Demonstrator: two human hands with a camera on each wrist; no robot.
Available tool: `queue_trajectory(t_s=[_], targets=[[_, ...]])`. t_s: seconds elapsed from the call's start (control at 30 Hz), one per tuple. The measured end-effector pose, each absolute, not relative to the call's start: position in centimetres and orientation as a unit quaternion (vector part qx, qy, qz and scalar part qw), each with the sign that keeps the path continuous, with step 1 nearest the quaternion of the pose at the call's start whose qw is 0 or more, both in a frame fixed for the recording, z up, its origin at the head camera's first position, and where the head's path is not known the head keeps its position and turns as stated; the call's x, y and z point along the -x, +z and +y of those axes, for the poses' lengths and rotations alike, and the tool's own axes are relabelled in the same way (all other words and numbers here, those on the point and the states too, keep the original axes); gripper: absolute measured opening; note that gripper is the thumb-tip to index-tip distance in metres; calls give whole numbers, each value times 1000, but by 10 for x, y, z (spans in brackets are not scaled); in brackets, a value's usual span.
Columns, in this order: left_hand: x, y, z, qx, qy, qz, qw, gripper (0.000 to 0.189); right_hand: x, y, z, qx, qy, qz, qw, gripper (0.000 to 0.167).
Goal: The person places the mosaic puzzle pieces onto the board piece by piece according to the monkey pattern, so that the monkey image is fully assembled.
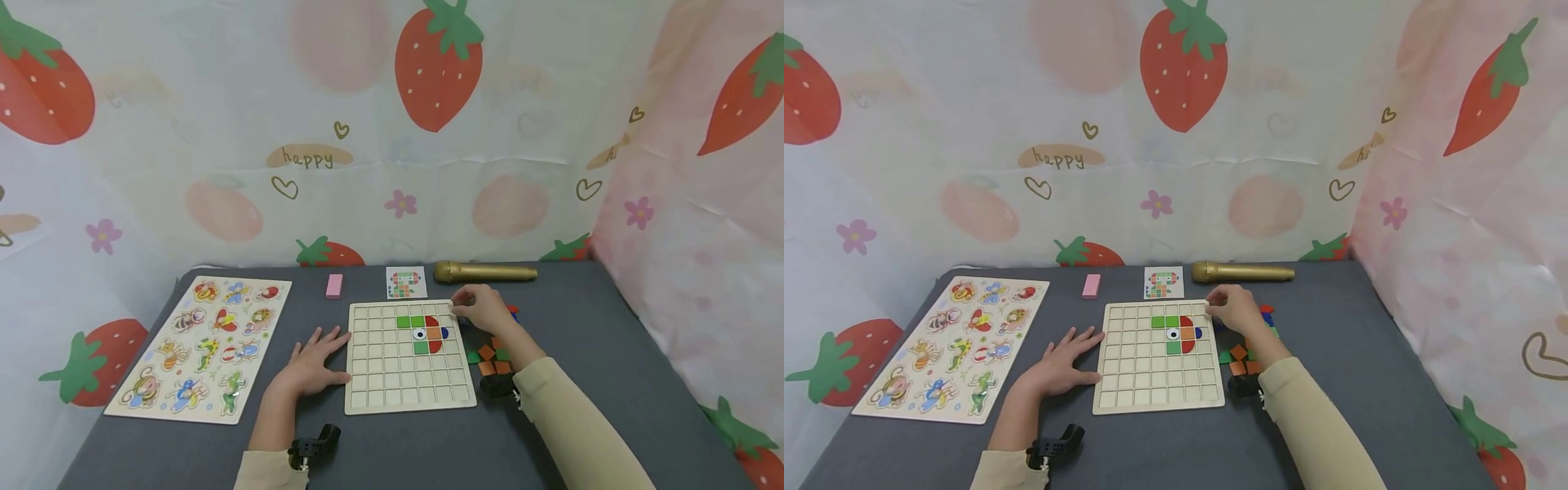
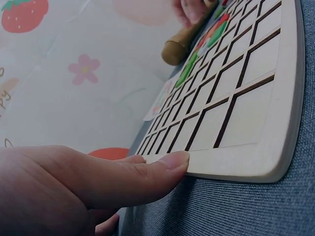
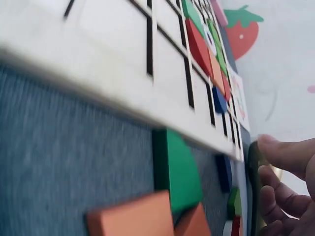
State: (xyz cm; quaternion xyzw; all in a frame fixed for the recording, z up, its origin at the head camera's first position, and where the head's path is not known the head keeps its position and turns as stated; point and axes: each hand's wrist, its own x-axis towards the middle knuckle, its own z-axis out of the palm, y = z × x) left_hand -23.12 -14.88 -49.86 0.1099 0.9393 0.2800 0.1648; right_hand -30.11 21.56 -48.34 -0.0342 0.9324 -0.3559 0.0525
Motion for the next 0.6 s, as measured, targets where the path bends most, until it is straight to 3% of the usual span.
queue_trajectory(t_s=[0.6], targets=[[230, -496, -149, -113, 282, 938, 166, 82, 297, -490, 250, -20, -269, 961, 55, 42]])
